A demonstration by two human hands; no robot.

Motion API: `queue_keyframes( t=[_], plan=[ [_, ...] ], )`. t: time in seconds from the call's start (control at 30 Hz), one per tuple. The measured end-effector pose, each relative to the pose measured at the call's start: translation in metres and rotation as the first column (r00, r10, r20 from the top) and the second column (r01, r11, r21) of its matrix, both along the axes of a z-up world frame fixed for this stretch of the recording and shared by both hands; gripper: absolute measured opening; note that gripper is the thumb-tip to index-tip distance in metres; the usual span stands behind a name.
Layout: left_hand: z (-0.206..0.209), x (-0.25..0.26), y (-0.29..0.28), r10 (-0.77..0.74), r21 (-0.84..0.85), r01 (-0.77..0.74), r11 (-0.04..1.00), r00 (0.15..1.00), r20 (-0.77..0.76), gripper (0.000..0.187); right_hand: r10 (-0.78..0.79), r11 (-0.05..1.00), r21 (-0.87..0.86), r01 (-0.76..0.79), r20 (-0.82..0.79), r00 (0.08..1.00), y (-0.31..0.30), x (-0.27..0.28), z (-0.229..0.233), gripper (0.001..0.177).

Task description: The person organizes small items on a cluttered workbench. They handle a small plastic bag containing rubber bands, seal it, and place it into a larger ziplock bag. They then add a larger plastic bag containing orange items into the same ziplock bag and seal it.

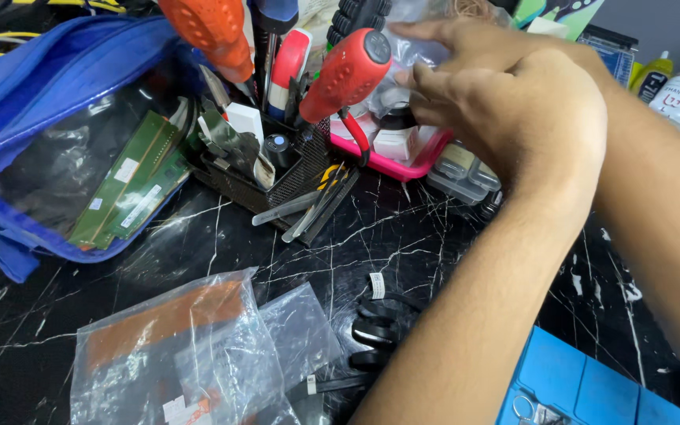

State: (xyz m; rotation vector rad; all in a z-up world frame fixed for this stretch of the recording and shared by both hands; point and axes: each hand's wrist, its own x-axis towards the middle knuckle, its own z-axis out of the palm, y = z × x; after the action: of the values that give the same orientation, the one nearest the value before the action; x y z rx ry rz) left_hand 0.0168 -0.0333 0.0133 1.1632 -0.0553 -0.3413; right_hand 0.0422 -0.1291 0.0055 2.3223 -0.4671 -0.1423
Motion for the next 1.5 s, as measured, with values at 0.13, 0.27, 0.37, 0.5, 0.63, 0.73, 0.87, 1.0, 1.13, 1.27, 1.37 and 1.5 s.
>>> queue_keyframes(
  t=[0.13, 0.27, 0.37, 0.5, 0.63, 0.73, 0.87, 1.0, 1.13, 1.27, 1.37, 1.5],
  plan=[
    [0.006, -0.001, 0.002, -0.022, 0.000, 0.022, 1.000, 0.998, 0.060, 0.079, -0.249, 0.526, -0.790, -0.316, -0.498, 0.830, 0.061, -0.028, -0.018, 0.097],
    [0.010, -0.010, 0.011, -0.045, 0.009, 0.045, 0.999, 0.993, 0.110, 0.069, -0.261, 0.501, -0.833, -0.236, -0.405, 0.876, 0.078, -0.040, -0.005, 0.099],
    [0.016, -0.022, 0.024, -0.055, 0.020, 0.053, 0.998, 0.987, 0.148, 0.063, -0.034, 0.999, 0.022, 0.026, 0.609, 0.792, 0.041, -0.065, -0.031, 0.044],
    [0.030, -0.043, 0.057, -0.142, -0.098, 0.148, 0.984, 0.988, 0.067, 0.088, -0.333, 0.119, -0.973, -0.196, -0.225, 0.916, 0.053, -0.077, -0.020, 0.087],
    [0.024, -0.075, 0.081, -0.237, -0.099, 0.261, 0.960, 0.949, 0.208, 0.085, -0.674, -0.396, -0.620, -0.677, -0.304, 0.673, 0.067, -0.118, -0.019, 0.069],
    [0.020, -0.095, 0.101, -0.239, -0.027, 0.258, 0.966, 0.925, 0.296, 0.077, -0.878, -0.475, 0.011, -0.880, -0.082, 0.473, 0.082, -0.146, -0.009, 0.053],
    [0.009, -0.111, 0.129, -0.257, 0.080, 0.245, 0.966, 0.885, 0.388, 0.071, -0.791, 0.102, 0.739, -0.666, 0.466, 0.396, 0.114, -0.173, 0.016, 0.030],
    [-0.007, -0.117, 0.197, -0.273, 0.096, 0.259, 0.961, 0.830, 0.486, 0.049, -0.812, 0.058, 0.708, -0.704, 0.444, 0.379, 0.204, -0.206, 0.038, 0.034],
    [-0.027, -0.109, 0.293, -0.336, 0.417, -0.003, 0.909, 0.590, 0.734, 0.054, -0.838, 0.003, 0.880, -0.474, 0.261, 0.479, 0.302, -0.234, 0.078, 0.042],
    [-0.061, -0.082, 0.367, -0.410, 0.679, -0.421, 0.601, 0.567, 0.715, 0.085, -0.823, 0.009, 0.966, -0.258, 0.154, 0.546, 0.348, -0.273, 0.083, 0.053],
    [-0.091, -0.062, 0.397, -0.428, 0.756, -0.541, 0.369, 0.623, 0.655, 0.084, -0.783, -0.116, 0.947, -0.299, 0.098, 0.614, 0.361, -0.299, 0.070, 0.051],
    [-0.116, -0.049, 0.414, -0.364, 0.706, -0.670, 0.230, 0.614, 0.701, 0.037, -0.749, -0.161, 0.940, -0.302, 0.082, 0.658, 0.382, -0.323, 0.062, 0.050]
  ],
)
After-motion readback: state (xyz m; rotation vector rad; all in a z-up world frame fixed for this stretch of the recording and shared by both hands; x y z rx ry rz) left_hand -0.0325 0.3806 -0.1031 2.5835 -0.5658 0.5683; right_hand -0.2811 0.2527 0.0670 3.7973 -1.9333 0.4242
